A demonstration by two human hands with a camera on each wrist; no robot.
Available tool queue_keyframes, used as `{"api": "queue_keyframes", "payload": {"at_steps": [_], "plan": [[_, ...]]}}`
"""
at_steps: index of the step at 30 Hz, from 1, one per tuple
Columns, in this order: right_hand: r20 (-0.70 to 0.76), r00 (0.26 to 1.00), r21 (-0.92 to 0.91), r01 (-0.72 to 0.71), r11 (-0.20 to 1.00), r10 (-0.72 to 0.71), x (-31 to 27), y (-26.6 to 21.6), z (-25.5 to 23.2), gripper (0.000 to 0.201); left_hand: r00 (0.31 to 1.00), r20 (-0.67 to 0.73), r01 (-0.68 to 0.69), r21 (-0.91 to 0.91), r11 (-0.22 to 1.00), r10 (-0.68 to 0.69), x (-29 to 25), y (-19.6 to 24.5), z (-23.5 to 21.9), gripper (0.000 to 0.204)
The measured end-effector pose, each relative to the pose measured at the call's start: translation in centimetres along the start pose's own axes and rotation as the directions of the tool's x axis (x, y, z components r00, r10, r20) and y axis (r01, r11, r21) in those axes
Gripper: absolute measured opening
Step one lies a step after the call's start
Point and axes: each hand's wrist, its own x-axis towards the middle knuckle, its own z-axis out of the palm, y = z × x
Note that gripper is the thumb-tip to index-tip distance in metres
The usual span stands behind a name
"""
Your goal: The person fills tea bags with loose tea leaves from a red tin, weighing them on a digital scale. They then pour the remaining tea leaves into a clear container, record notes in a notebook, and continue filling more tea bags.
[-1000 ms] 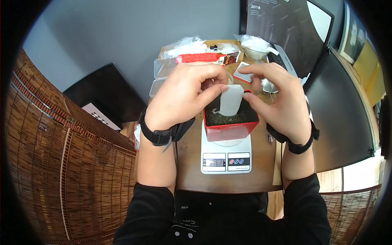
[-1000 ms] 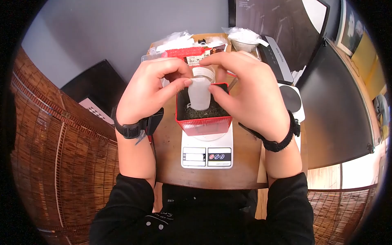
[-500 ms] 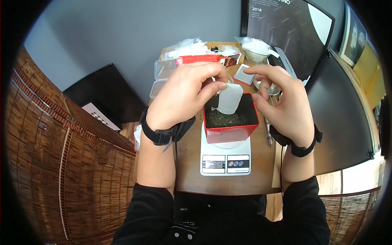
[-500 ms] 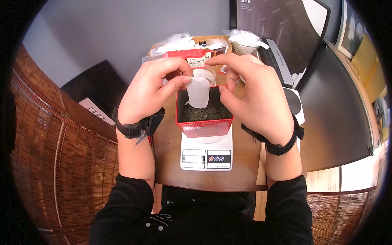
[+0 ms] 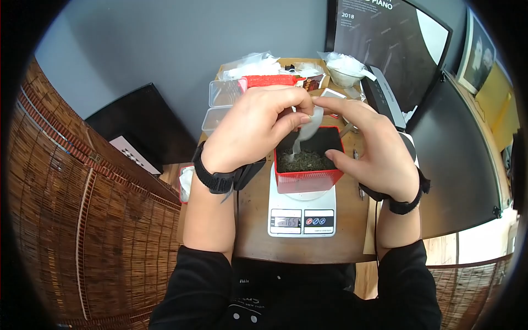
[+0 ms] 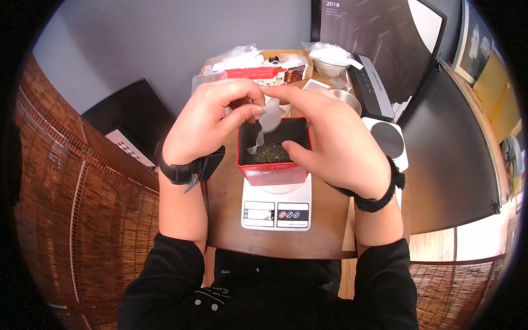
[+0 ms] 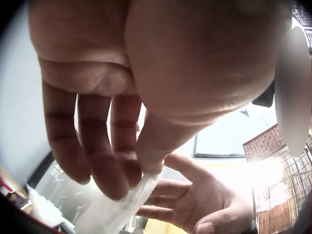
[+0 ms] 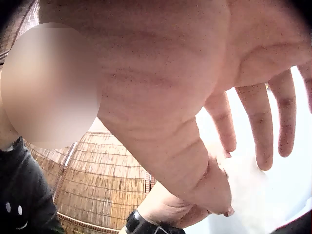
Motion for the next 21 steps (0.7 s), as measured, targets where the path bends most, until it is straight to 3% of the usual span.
{"api": "queue_keyframes", "payload": {"at_steps": [3, 5, 7, 8, 10, 11, 15, 17, 19, 21], "plan": [[-0.037, 0.999, -0.122, 0.026, 0.992, -0.031, 0.1, 0.3, -0.1, 0.064, 1.0, 0.001, -0.001, -0.01, 1.0, 0.001, 0.0, 0.1, -0.2, 0.005], [-0.023, 1.0, -0.109, -0.004, 0.994, 0.002, 0.2, 0.3, -0.8, 0.062, 1.0, 0.001, 0.025, -0.013, 1.0, -0.025, 0.1, 0.2, -0.5, 0.005], [0.016, 0.987, -0.125, -0.16, 0.979, 0.163, 0.2, 0.0, -1.2, 0.061, 0.999, -0.003, 0.037, -0.031, 0.999, -0.037, 0.1, 0.1, -0.6, 0.004], [0.019, 0.986, -0.124, -0.162, 0.979, 0.166, 0.2, -0.1, -1.1, 0.061, 0.999, -0.002, 0.04, -0.034, 0.999, -0.04, 0.0, 0.2, -0.5, 0.004], [0.024, 0.993, 0.021, -0.116, 0.993, 0.115, 0.2, -0.3, -0.6, 0.06, 0.999, 0.014, 0.042, -0.017, 0.999, -0.042, 0.0, 0.3, -0.5, 0.005], [0.022, 0.993, 0.02, -0.116, 0.993, 0.116, 0.1, 0.0, -0.1, 0.06, 0.999, 0.015, 0.04, -0.017, 0.999, -0.04, 0.0, 0.2, -0.3, 0.005], [-0.067, 0.992, -0.098, 0.104, 0.99, -0.111, 0.4, 0.5, 0.5, 0.057, 0.999, -0.001, -0.036, -0.025, 0.999, 0.036, 0.0, 0.0, -0.4, 0.004], [-0.025, 0.992, -0.104, -0.123, 0.987, 0.121, 0.5, 0.0, -0.7, 0.056, 0.999, 0.001, -0.033, -0.007, 0.999, 0.033, 0.0, 0.0, -0.6, 0.004], [0.01, 0.985, -0.135, -0.17, 0.976, 0.173, 0.4, -0.3, -0.9, 0.057, 1.0, -0.004, 0.019, -0.058, 0.998, -0.02, -0.1, 0.0, -0.6, 0.004], [-0.003, 0.997, 0.089, -0.079, 0.993, 0.079, 0.3, 0.0, -0.3, 0.058, 1.0, 0.006, 0.029, -0.077, 0.997, -0.028, -0.1, 0.4, -0.5, 0.003]]}}
